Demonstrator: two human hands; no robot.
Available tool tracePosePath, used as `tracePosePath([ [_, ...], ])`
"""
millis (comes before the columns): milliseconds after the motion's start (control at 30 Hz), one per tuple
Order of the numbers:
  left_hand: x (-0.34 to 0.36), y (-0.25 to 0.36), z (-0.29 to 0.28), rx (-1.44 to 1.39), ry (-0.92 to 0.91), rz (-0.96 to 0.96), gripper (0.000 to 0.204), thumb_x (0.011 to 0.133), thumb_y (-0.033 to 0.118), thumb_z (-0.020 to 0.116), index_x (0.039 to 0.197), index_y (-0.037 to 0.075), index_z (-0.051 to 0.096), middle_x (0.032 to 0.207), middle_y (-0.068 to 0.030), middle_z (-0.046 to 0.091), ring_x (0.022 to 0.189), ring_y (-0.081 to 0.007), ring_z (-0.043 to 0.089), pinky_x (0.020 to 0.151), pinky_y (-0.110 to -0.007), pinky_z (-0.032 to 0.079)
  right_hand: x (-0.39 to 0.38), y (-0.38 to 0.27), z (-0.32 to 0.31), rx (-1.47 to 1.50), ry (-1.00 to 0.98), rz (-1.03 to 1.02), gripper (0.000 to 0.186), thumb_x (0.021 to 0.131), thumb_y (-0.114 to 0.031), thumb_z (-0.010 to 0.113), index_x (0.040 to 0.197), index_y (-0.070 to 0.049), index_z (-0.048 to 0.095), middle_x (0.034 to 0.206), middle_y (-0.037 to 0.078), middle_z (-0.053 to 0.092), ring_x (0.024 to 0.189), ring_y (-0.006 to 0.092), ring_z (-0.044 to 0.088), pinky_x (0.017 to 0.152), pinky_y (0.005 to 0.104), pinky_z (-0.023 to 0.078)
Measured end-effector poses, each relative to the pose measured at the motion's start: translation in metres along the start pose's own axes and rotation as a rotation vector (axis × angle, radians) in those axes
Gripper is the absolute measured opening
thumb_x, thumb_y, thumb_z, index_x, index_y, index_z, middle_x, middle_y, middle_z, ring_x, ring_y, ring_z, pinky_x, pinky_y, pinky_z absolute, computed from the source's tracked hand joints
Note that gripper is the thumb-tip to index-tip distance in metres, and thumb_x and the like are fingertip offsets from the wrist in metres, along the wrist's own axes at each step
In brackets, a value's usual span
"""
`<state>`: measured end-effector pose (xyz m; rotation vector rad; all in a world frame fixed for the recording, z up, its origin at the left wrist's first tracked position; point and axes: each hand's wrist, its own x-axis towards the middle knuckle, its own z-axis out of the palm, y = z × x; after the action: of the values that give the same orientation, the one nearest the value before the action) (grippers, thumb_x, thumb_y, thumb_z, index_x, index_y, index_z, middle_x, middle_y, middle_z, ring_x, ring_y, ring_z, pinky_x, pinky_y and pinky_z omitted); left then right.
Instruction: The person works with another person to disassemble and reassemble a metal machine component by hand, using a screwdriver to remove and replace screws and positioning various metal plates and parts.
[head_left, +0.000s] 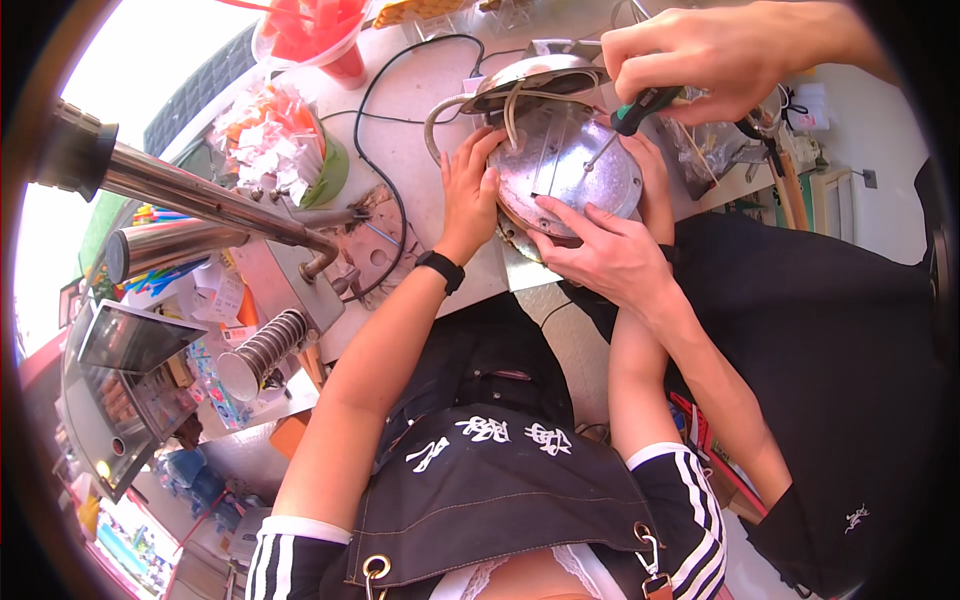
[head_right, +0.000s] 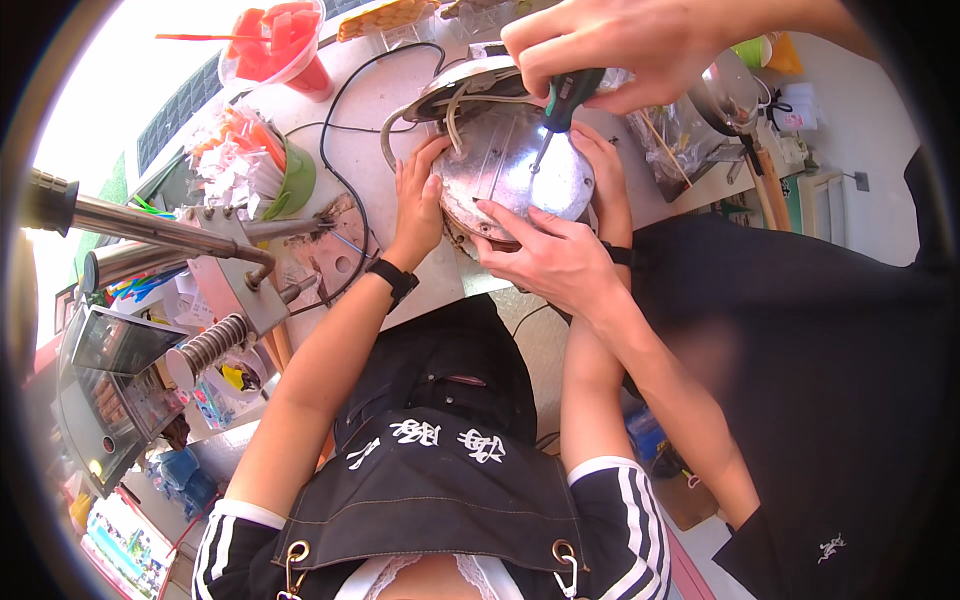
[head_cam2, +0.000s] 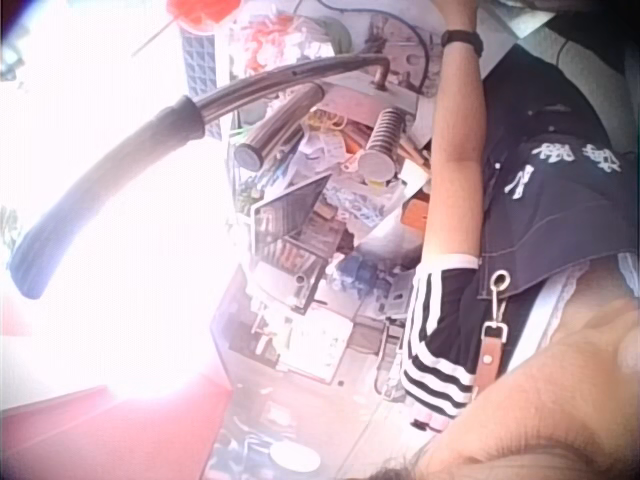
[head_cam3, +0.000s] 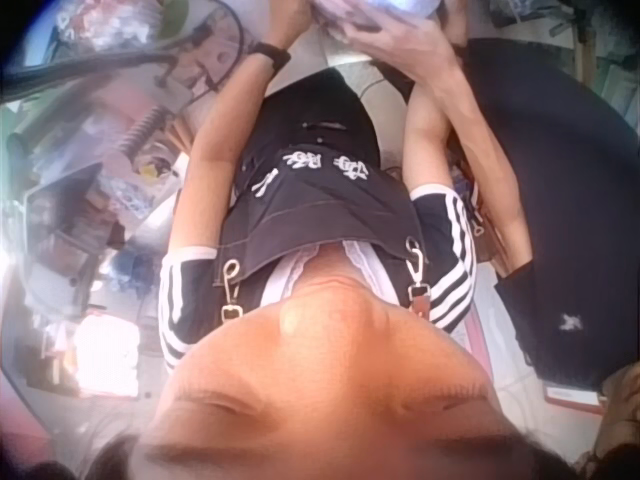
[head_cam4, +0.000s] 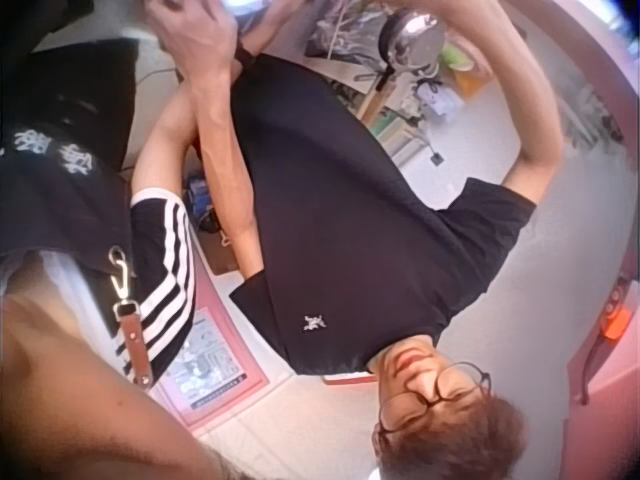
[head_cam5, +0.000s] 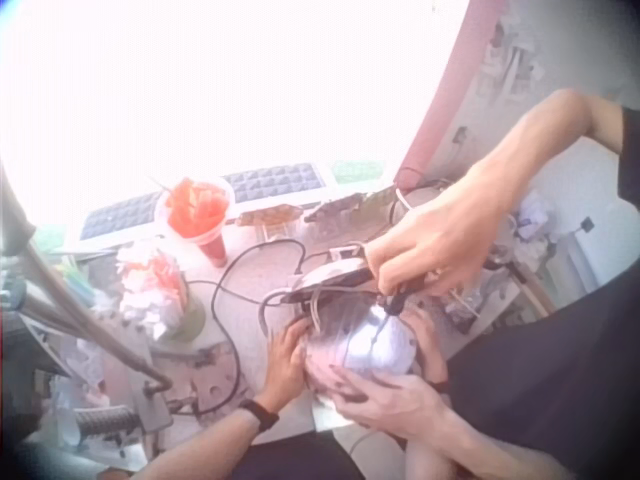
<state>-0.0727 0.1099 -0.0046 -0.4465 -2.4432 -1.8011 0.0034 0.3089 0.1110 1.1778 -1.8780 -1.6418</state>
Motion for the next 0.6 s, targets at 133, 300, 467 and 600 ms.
tracePosePath([
  [133, -0.0002, -0.0013, 0.0004, 0.004, 0.000, -0.004, 0.049, 0.096, 0.037, 0.038, 0.138, 0.016, 0.054, 0.146, -0.0133, 0.048, 0.138, -0.0345, 0.041, 0.119, -0.060, 0.008, 0.0003, 0.0020, -0.0006, 0.078, 0.006, -0.002, 0.054, 0.098, -0.017, 0.056, 0.149, -0.006, 0.043, 0.130, 0.024, 0.037, 0.127, 0.0338, 0.044, 0.109, 0.0336, 0.039],
  [300, 0.0001, -0.0007, 0.0003, 0.005, -0.003, -0.003, 0.050, 0.097, 0.038, 0.037, 0.138, 0.016, 0.054, 0.146, -0.0133, 0.048, 0.138, -0.0342, 0.041, 0.119, -0.061, 0.008, 0.0002, 0.0022, -0.0009, 0.015, -0.010, -0.012, 0.054, 0.099, -0.018, 0.055, 0.150, -0.007, 0.041, 0.130, 0.025, 0.037, 0.126, 0.0343, 0.044, 0.109, 0.0337, 0.039],
  [467, 0.0000, -0.0008, 0.0007, 0.019, -0.004, 0.003, 0.049, 0.097, 0.039, 0.037, 0.138, 0.016, 0.054, 0.147, -0.0133, 0.048, 0.139, -0.0341, 0.040, 0.119, -0.059, 0.008, 0.0000, 0.0031, -0.0018, -0.087, -0.019, -0.006, 0.054, 0.100, -0.019, 0.054, 0.151, -0.007, 0.040, 0.131, 0.025, 0.037, 0.126, 0.0336, 0.043, 0.110, 0.0334, 0.038],
  [600, -0.0011, -0.0022, 0.0011, 0.017, 0.002, 0.007, 0.049, 0.098, 0.039, 0.037, 0.138, 0.016, 0.053, 0.146, -0.0128, 0.048, 0.139, -0.0337, 0.040, 0.119, -0.058, 0.010, -0.0003, 0.0032, -0.0019, -0.185, -0.013, -0.017, 0.053, 0.100, -0.018, 0.054, 0.150, -0.007, 0.041, 0.130, 0.024, 0.037, 0.126, 0.0336, 0.043, 0.109, 0.0336, 0.038],
])
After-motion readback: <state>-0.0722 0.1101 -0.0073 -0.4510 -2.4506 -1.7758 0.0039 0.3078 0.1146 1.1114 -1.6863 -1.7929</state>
